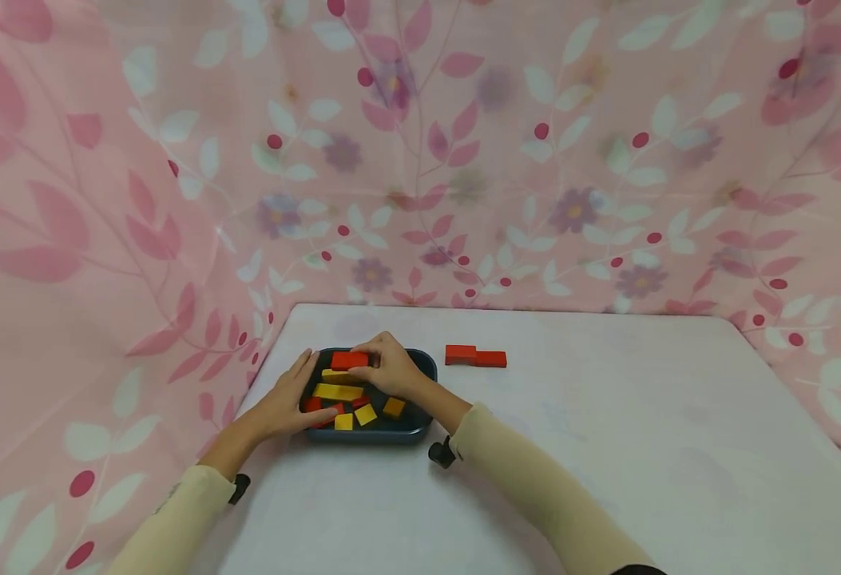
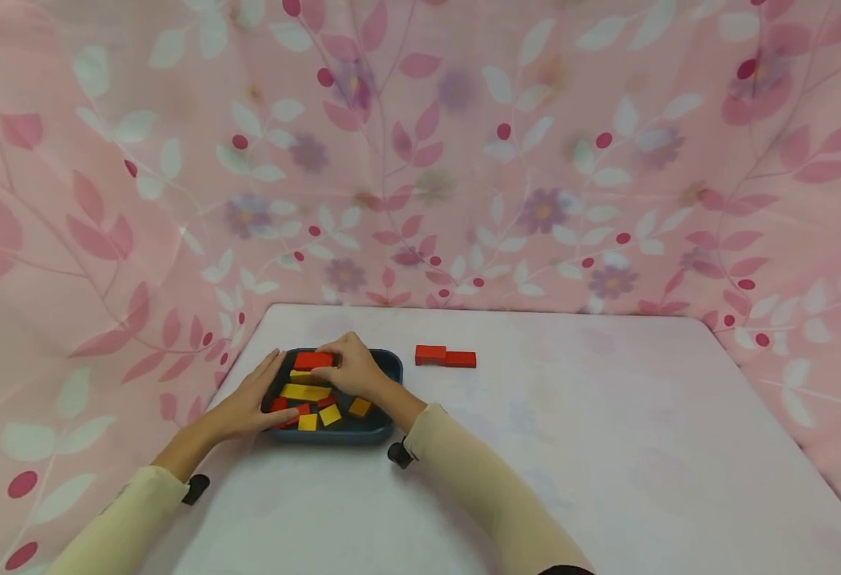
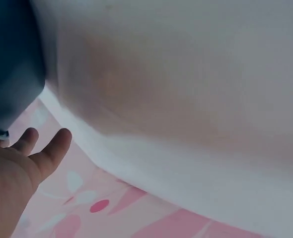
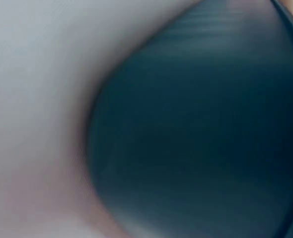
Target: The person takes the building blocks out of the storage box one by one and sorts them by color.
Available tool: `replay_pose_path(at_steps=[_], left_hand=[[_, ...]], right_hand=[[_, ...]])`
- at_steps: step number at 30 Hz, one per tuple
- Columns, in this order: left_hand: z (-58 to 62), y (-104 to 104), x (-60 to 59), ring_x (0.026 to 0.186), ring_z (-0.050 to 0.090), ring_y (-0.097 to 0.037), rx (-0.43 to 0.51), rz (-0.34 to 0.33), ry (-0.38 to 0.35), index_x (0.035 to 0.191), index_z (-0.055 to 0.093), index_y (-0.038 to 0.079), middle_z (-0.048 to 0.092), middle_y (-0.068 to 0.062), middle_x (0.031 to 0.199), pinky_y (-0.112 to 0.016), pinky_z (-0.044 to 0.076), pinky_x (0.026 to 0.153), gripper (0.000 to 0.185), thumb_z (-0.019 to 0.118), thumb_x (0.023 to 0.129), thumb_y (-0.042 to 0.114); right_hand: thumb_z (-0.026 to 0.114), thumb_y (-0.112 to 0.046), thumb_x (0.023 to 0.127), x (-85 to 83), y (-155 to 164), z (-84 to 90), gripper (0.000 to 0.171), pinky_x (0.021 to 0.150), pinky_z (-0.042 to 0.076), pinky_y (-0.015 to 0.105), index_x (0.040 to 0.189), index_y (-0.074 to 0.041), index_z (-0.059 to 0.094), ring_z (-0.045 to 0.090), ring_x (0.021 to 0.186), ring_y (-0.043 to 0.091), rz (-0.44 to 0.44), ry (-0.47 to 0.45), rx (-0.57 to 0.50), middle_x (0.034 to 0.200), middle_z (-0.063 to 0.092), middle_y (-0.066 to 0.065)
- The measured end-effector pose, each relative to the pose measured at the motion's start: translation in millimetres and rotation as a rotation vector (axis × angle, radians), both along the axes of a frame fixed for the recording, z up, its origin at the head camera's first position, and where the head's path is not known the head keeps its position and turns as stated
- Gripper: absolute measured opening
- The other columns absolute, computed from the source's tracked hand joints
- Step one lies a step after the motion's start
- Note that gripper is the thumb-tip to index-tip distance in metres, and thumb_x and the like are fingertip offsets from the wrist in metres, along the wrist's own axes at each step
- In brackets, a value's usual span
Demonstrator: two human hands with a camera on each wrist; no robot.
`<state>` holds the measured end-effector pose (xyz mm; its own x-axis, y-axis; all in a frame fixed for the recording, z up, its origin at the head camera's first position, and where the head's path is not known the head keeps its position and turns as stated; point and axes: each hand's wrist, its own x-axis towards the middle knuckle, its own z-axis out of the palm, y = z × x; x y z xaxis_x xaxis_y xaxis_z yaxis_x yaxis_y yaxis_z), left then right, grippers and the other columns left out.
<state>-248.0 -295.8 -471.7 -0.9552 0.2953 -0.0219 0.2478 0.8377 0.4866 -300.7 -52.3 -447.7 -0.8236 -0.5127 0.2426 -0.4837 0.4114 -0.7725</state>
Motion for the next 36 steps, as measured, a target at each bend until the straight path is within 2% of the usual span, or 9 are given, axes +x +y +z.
replay_pose_path(at_steps=[5,9,15,22,29,33,36], left_hand=[[-2.5,3,-4.0,0.141,0.033,-0.041,0.046,-0.053,0.056,0.16,0.005,0.011,0.021,-0.017,0.162,-0.067,0.032,0.111,0.112,0.072,0.082,0.058],[-7.3,6,-4.3,0.138,0.036,-0.039,0.05,-0.066,0.071,0.159,0.004,0.009,0.025,-0.018,0.161,-0.063,0.032,0.113,0.115,0.073,0.081,0.057],[-5.7,8,-1.8,0.142,0.035,-0.041,-0.023,-0.02,0.048,0.16,0.004,0.013,0.02,-0.014,0.164,-0.065,0.032,0.112,0.116,0.069,0.08,0.065],[-4.3,12,0.5,0.141,0.036,-0.046,-0.099,-0.008,0.061,0.161,0.009,0.02,0.009,-0.009,0.168,-0.07,0.034,0.107,0.106,0.061,0.083,0.071],[-7.8,14,2.1,0.141,0.037,-0.047,-0.095,0.008,0.042,0.16,0.015,0.021,0.007,-0.008,0.168,-0.071,0.035,0.106,0.102,0.059,0.083,0.071],[-6.3,12,1.5,0.141,0.038,-0.046,-0.096,0.009,0.05,0.16,0.017,0.021,0.007,-0.007,0.168,-0.071,0.035,0.106,0.1,0.059,0.084,0.071],[-4.4,10,0.9,0.14,0.038,-0.047,-0.106,0.007,0.057,0.16,0.017,0.022,0.007,-0.007,0.168,-0.071,0.035,0.105,0.099,0.057,0.084,0.072]], right_hand=[[0.075,-0.023,0.088,-0.1,11,2.0,0.037,0.064,0.044,0.017,0.122,-0.011,0.07,0.049,0.072,0.009,-0.028,0.025,0.056,0.106,0.054,0.008],[0.078,-0.024,0.086,-0.3,23,-2.4,0.037,0.065,0.046,0.017,0.12,-0.011,0.071,0.051,0.074,0.009,-0.035,0.036,0.092,0.104,0.056,0.007],[0.08,-0.026,0.084,-1.1,39,0.8,0.038,0.068,0.049,0.017,0.118,-0.011,0.072,0.055,0.077,0.009,-0.005,0.029,0.107,0.1,0.058,0.006],[0.081,-0.027,0.083,-3.0,50,7.7,0.037,0.069,0.051,0.018,0.116,-0.013,0.073,0.056,0.077,0.01,0.012,-0.009,0.119,0.099,0.059,0.005],[0.082,-0.026,0.082,-2.5,65,15.8,0.038,0.065,0.051,0.02,0.117,-0.014,0.073,0.055,0.074,0.012,0.036,-0.045,0.152,0.098,0.057,0.004],[0.082,-0.026,0.082,-3.5,74,19.5,0.039,0.064,0.052,0.02,0.118,-0.012,0.072,0.056,0.073,0.012,0.068,-0.045,0.153,0.098,0.055,0.005],[0.082,-0.026,0.082,-3.9,80,21.3,0.04,0.063,0.052,0.021,0.119,-0.012,0.072,0.056,0.072,0.013,0.059,-0.05,0.161,0.099,0.055,0.005]])
